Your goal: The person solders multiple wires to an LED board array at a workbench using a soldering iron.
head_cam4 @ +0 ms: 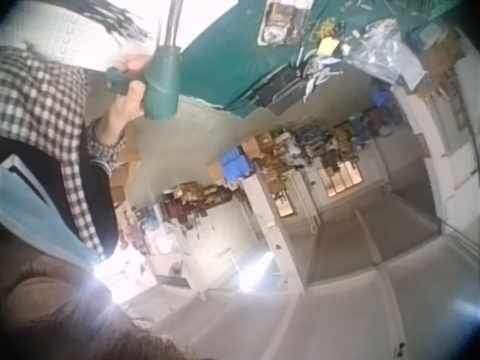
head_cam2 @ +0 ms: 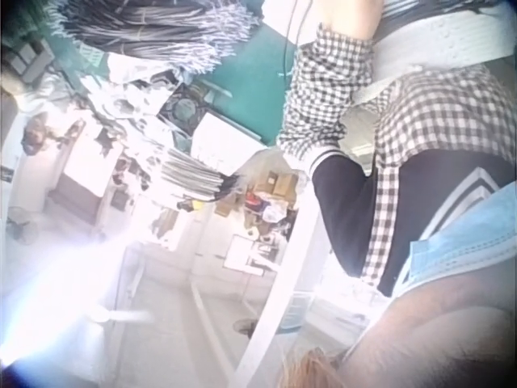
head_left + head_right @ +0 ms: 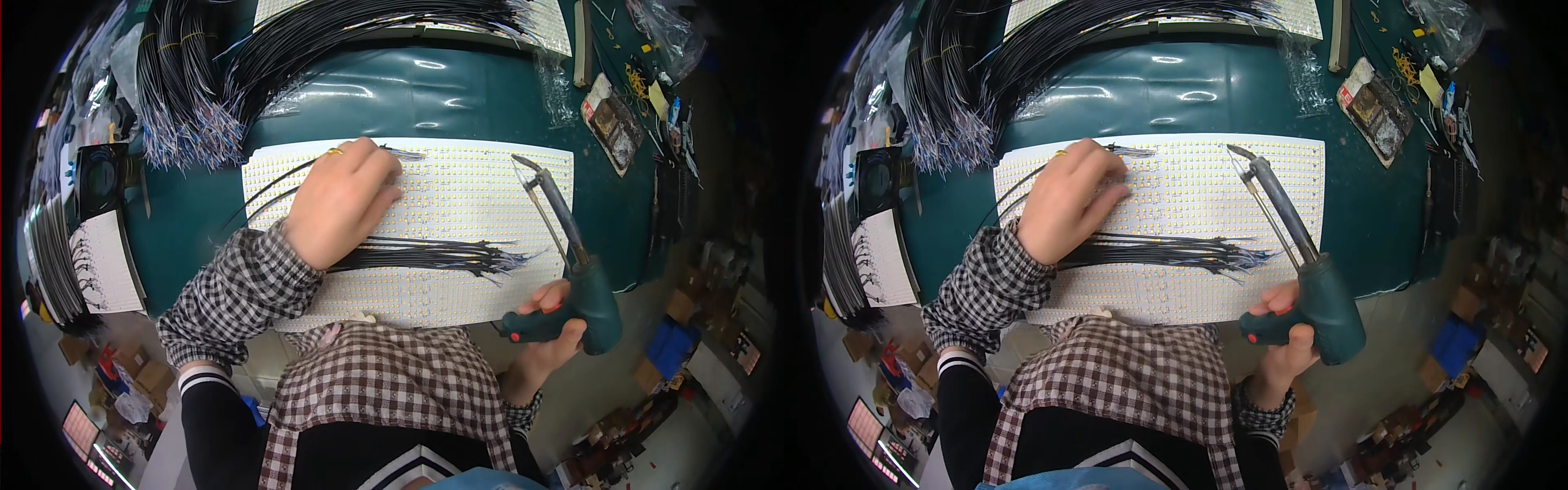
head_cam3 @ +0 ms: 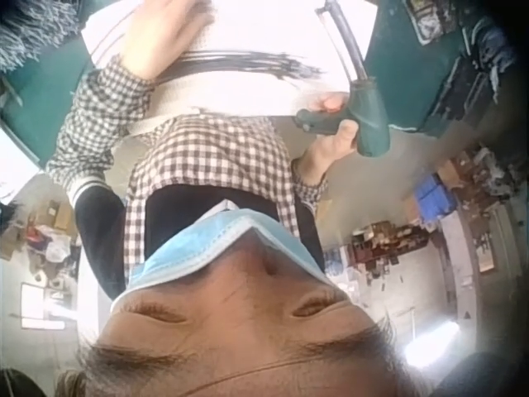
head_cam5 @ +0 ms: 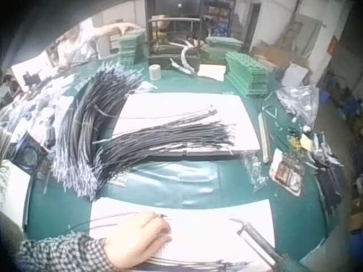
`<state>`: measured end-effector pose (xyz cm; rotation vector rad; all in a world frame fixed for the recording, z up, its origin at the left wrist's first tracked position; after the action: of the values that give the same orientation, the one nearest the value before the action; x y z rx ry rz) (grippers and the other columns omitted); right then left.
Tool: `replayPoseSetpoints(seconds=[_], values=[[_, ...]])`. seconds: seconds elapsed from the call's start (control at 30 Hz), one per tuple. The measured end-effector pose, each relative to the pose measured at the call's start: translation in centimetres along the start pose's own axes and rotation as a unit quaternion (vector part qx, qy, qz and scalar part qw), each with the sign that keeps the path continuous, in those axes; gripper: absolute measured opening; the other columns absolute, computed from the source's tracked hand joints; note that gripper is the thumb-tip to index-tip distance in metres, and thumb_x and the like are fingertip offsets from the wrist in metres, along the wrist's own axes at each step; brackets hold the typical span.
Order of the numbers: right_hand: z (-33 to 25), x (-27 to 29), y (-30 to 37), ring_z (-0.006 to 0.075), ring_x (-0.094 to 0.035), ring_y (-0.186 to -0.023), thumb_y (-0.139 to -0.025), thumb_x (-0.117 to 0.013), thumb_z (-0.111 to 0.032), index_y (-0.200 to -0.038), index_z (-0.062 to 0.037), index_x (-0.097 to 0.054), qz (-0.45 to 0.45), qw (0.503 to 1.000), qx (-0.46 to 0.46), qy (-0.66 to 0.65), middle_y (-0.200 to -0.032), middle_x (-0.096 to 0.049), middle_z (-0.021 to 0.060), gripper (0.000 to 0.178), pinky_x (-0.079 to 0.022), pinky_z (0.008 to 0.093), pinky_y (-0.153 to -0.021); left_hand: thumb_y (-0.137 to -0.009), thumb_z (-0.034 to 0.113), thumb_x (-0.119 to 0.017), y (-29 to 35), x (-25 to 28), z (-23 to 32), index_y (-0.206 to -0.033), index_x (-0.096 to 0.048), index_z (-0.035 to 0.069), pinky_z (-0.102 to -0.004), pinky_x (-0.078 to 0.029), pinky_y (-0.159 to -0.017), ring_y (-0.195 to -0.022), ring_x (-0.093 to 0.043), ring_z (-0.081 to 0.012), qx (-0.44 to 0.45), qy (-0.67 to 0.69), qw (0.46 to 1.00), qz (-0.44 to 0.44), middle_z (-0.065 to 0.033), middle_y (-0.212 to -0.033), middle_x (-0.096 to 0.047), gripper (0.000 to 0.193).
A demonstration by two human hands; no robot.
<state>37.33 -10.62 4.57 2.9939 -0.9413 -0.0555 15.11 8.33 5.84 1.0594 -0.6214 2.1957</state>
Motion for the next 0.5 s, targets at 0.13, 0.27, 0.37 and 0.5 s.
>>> replayPoseSetpoints(seconds=[0.13,0.27,0.37,0.5], values=[[0.4,0.2,0.1,0.0191,-0.059,-0.066,-0.091,-0.056,-0.060,-0.098,0.0065,-0.052,0.027,1.000,-0.011,-0.004,-0.086,-0.054,0.0148,0.067,-0.054,0.0264,-0.056,-0.081,0.008,-0.073,0.0,0.6,-1.5,-0.095,-0.058,0.001,-0.0374,-0.048,-0.069,-0.079,-0.059,-0.0303,0.056,-0.027,0.998,0.029,-0.0123,-0.087,-0.057,0.021],[0.5,-0.3,-0.2,0.0196,-0.059,-0.064,-0.091,-0.056,-0.059,-0.100,0.0074,-0.051,0.010,1.000,-0.005,-0.004,-0.086,-0.054,0.0157,0.067,-0.054,0.0266,-0.056,-0.083,0.010,-0.070,1.6,0.8,-2.9,-0.092,-0.056,0.003,-0.0398,-0.048,-0.064,-0.074,-0.058,-0.0312,0.147,0.046,0.987,0.050,-0.0123,-0.086,-0.056,0.018],[0.6,-1.1,-0.4,0.0202,-0.059,-0.065,-0.092,-0.056,-0.058,-0.103,0.0082,-0.050,-0.024,0.999,-0.019,-0.014,-0.087,-0.054,0.0161,0.067,-0.055,0.0272,-0.056,-0.084,0.010,-0.070,2.3,1.5,-3.6,-0.092,-0.057,0.002,-0.0400,-0.049,-0.062,-0.072,-0.059,-0.0313,0.159,-0.008,0.985,0.069,-0.0127,-0.084,-0.056,0.017],[0.4,-1.1,-0.6,0.0214,-0.061,-0.064,-0.091,-0.058,-0.056,-0.099,0.0077,-0.053,-0.008,1.000,-0.006,-0.004,-0.085,-0.056,0.0155,0.065,-0.054,0.0319,-0.063,-0.082,0.009,-0.070,2.8,1.5,-3.5,-0.091,-0.058,0.003,-0.0401,-0.049,-0.064,-0.073,-0.059,-0.0315,0.147,0.033,0.987,0.047,-0.0127,-0.084,-0.056,0.017]])
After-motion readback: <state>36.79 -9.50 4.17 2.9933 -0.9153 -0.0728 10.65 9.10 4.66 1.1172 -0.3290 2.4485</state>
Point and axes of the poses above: each hand's wrist, its own y-axis away from the middle knuckle, its own x-axis out of the back of the hand, z = x × y, the point moved 8 cm from there along -y, towards the middle knuckle
